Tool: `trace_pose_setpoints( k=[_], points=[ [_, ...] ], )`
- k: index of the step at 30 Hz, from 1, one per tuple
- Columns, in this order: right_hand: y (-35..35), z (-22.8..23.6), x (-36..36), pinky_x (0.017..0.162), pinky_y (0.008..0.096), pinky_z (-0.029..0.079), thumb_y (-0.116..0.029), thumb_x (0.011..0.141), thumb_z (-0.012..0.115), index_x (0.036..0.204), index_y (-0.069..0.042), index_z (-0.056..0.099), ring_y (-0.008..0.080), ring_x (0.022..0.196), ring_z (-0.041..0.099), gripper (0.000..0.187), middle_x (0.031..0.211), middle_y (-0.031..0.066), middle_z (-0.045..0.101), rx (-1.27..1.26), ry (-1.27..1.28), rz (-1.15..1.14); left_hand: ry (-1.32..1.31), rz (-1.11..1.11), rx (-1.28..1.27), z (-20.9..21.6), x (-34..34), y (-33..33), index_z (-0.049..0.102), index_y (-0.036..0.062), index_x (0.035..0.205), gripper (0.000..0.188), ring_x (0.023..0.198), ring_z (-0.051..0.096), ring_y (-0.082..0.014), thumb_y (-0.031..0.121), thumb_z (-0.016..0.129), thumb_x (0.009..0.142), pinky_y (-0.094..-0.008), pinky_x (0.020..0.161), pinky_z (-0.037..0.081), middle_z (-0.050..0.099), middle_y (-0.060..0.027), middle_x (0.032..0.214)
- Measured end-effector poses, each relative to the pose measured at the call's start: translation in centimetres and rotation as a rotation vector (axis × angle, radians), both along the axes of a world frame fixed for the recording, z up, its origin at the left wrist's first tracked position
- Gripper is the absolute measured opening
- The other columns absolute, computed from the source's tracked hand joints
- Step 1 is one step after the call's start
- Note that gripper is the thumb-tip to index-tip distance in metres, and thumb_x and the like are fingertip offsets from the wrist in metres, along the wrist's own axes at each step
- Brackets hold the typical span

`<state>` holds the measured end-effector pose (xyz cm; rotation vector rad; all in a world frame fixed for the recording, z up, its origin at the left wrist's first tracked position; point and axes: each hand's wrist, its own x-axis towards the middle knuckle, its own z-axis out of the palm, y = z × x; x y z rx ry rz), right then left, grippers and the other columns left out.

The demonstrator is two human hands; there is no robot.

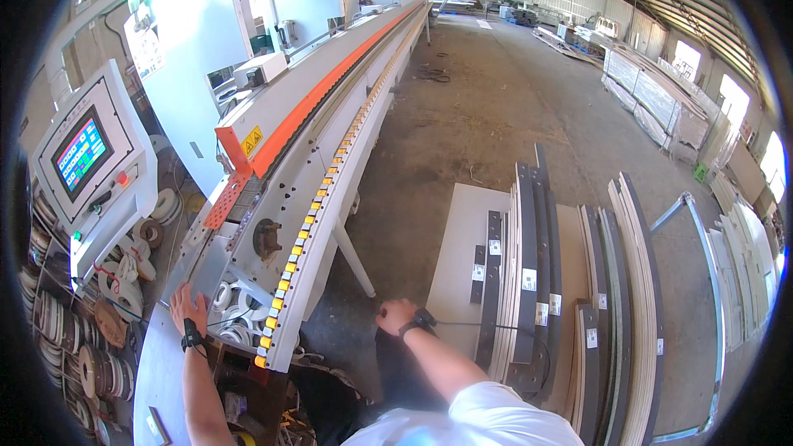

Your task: The recorder is applying labels to various wooden furniture components and organizing them near an edge-banding machine in a factory setting.

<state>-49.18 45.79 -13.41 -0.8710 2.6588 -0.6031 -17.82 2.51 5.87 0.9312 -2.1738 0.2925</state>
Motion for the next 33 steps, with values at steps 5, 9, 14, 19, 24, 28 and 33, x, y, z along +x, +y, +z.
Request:
trace_pose_setpoints(
  k=[5,9,14,19,24,28,33],
  points=[
    [0.0,0.5,0.3,0.102,0.0545,0.052,-0.047,0.086,0.073,0.104,-0.024,0.081,0.0342,0.123,0.066,0.031,0.12,0.002,0.078,-0.032,0.031,0.002,-0.115,-0.058,0.22,-0.1,0.6,-0.9,0.073,0.0081,0.108,0.021,0.122,0.062,-0.04,0.024,0.069,0.095,-0.05,0.108,0.049,0.073,-0.013,0.123],
    [0.0,1.0,0.3,0.101,0.0523,0.052,-0.05,0.091,0.072,0.109,-0.024,0.081,0.0337,0.124,0.065,0.034,0.121,0.002,0.079,0.031,0.001,0.02,-0.097,-0.092,0.224,-0.2,0.9,-1.1,0.073,0.0084,0.106,0.019,0.116,0.063,-0.0394,0.022,0.07,0.094,-0.0502,0.104,0.05,0.073,-0.0127,0.119],
    [0.3,0.3,0.1,0.101,0.0524,0.052,-0.05,0.09,0.072,0.108,-0.023,0.081,0.0336,0.124,0.065,0.033,0.119,0.002,0.079,0.056,0.035,0.016,-0.113,-0.032,0.119,0.6,0.0,0.3,0.072,0.0071,0.115,0.024,0.123,0.062,-0.0395,0.021,0.069,0.095,-0.0503,0.107,0.05,0.071,-0.0135,0.131],
    [0.1,0.4,0.1,0.1,0.0521,0.052,-0.049,0.091,0.071,0.108,-0.023,0.081,0.0335,0.125,0.065,0.033,0.12,0.002,0.079,0.039,0.016,0.021,-0.103,0.006,0.134,0.0,0.5,-0.4,0.07,0.0044,0.12,0.028,0.128,0.06,-0.0393,0.021,0.067,0.097,-0.0509,0.109,0.049,0.069,-0.0142,0.138],
    [0.1,0.7,0.0,0.1,0.0516,0.052,-0.048,0.091,0.07,0.108,-0.022,0.081,0.034,0.125,0.065,0.033,0.119,0.0025,0.079,0.031,-0.001,0.025,-0.095,-0.036,0.107,-0.1,0.7,-0.6,0.071,0.0055,0.121,0.028,0.125,0.062,-0.0401,0.022,0.066,0.099,-0.0509,0.108,0.05,0.071,-0.0154,0.132],
    [0.0,0.5,-0.1,0.1,0.052,0.053,-0.048,0.091,0.07,0.107,-0.022,0.081,0.0345,0.124,0.065,0.033,0.119,0.0034,0.078,0.041,0.019,0.003,-0.124,-0.004,0.211,0.5,0.3,-0.1,0.075,0.0072,0.114,0.023,0.119,0.064,-0.0396,0.022,0.067,0.099,-0.0503,0.105,0.051,0.074,-0.0137,0.122],
    [0.0,0.5,0.1,0.1,0.0527,0.052,-0.048,0.091,0.071,0.107,-0.021,0.081,0.0345,0.124,0.065,0.033,0.119,0.0041,0.078,0.029,0.005,0.01,-0.038,-0.069,0.175,0.1,0.6,-0.4,0.079,0.0079,0.098,0.019,0.113,0.065,-0.0381,0.024,0.069,0.098,-0.0493,0.102,0.052,0.075,-0.0105,0.112]
  ],
)
